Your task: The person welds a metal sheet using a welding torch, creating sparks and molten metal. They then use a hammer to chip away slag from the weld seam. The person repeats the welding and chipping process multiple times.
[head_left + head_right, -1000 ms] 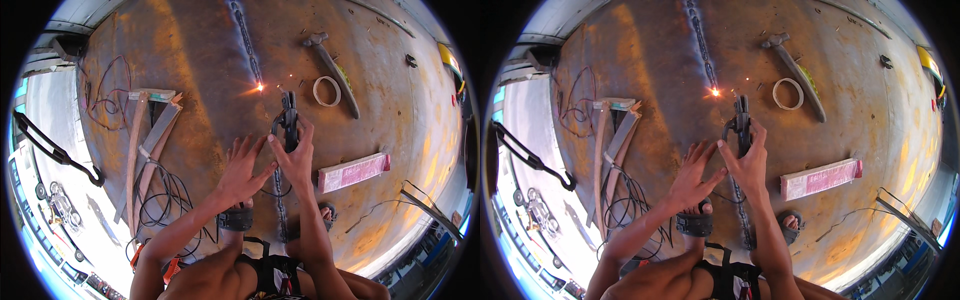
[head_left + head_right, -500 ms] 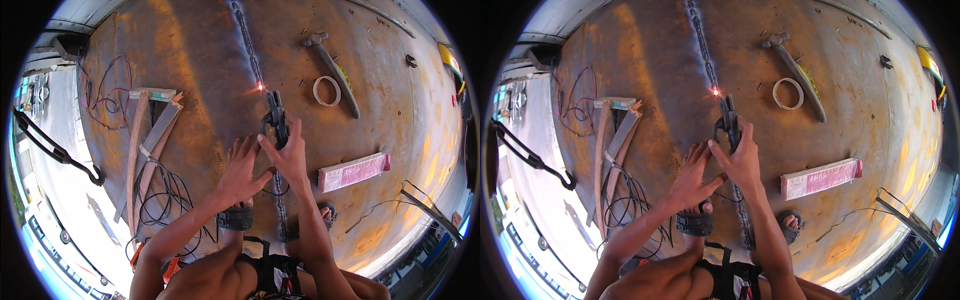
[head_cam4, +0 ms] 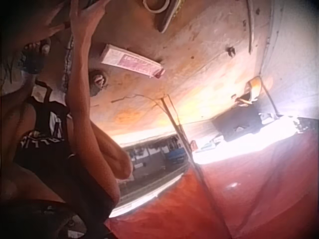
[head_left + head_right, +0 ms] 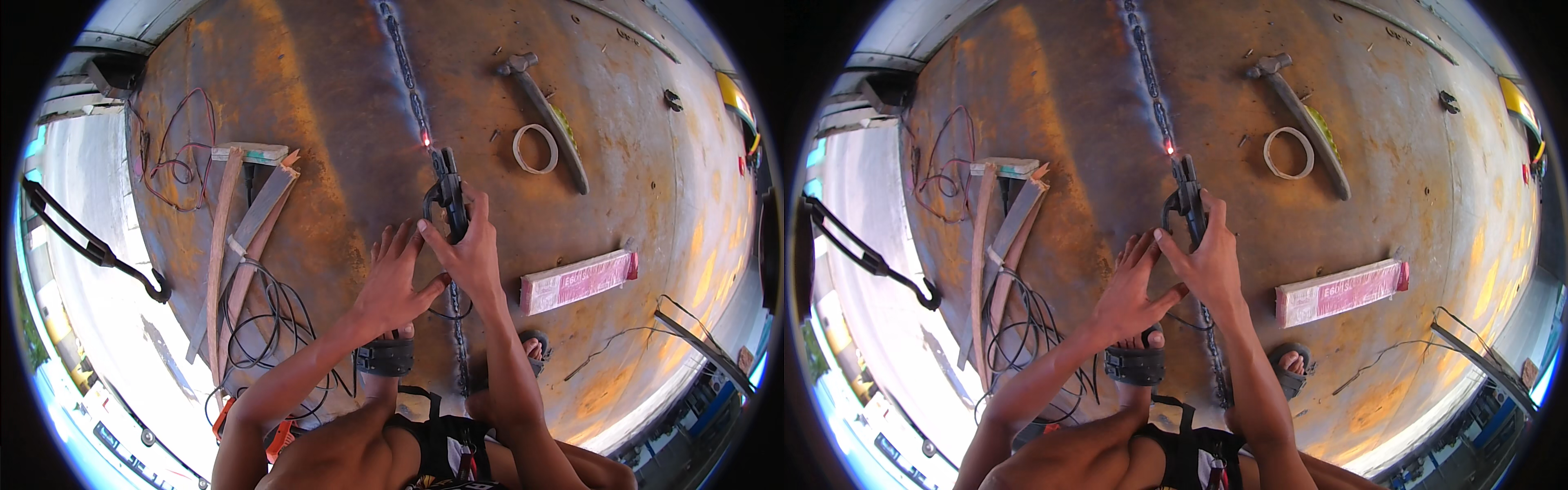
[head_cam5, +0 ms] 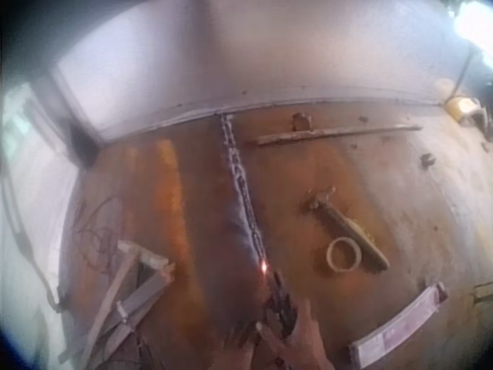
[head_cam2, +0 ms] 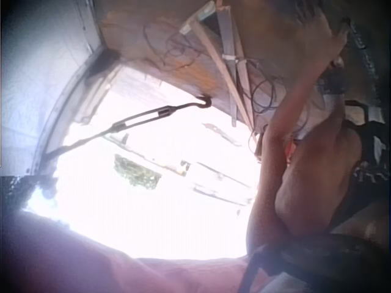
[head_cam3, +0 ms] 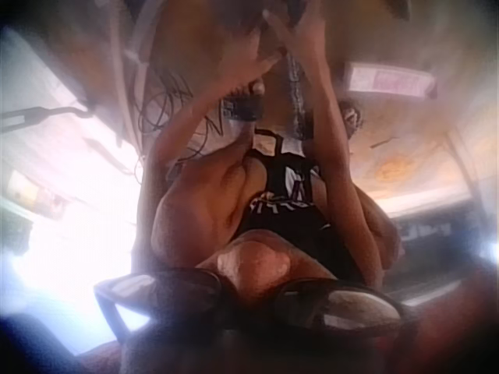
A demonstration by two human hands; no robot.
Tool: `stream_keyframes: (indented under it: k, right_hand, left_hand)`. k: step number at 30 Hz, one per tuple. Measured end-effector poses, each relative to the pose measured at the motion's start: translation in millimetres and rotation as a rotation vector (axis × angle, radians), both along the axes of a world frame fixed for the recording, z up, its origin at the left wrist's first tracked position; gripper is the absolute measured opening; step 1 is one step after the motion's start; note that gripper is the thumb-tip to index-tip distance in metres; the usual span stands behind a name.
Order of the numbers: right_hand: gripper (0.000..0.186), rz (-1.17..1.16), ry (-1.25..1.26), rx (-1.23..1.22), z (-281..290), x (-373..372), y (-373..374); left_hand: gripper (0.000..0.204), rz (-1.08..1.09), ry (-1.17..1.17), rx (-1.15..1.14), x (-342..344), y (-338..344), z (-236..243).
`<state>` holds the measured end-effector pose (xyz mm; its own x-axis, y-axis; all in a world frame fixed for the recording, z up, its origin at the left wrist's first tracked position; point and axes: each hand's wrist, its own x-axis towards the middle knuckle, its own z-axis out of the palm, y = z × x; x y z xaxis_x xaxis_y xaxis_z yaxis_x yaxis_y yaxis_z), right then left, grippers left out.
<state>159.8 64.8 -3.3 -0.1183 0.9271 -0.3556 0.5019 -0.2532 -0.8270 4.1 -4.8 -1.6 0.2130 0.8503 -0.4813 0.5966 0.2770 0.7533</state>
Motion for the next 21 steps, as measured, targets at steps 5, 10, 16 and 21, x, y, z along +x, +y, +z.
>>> stream_keyframes:
  k: [5, 10, 16, 21]
  right_hand:
    - [0.079, 0.009, 0.006, 0.04, -2.7, -0.6, 0.4]
    - [0.079, 0.015, 0.008, 0.016, 1.2, -2.3, 1.9]
    - [0.079, 0.021, -0.008, 0.019, 0.5, -3.0, 2.2]
    - [0.078, 0.02, -0.006, 0.031, -1.0, -3.5, 2.5]
  left_hand:
    - [0.094, 0.0, -0.006, 0.015, -0.6, -0.3, -1.7]
    - [0.095, -0.001, 0.006, -0.008, -1.0, -0.2, -0.9]
    - [0.095, -0.004, 0.009, 0.005, -2.4, -0.8, -3.5]
    - [0.094, -0.002, 0.013, 0.006, -2.7, -0.3, -2.4]
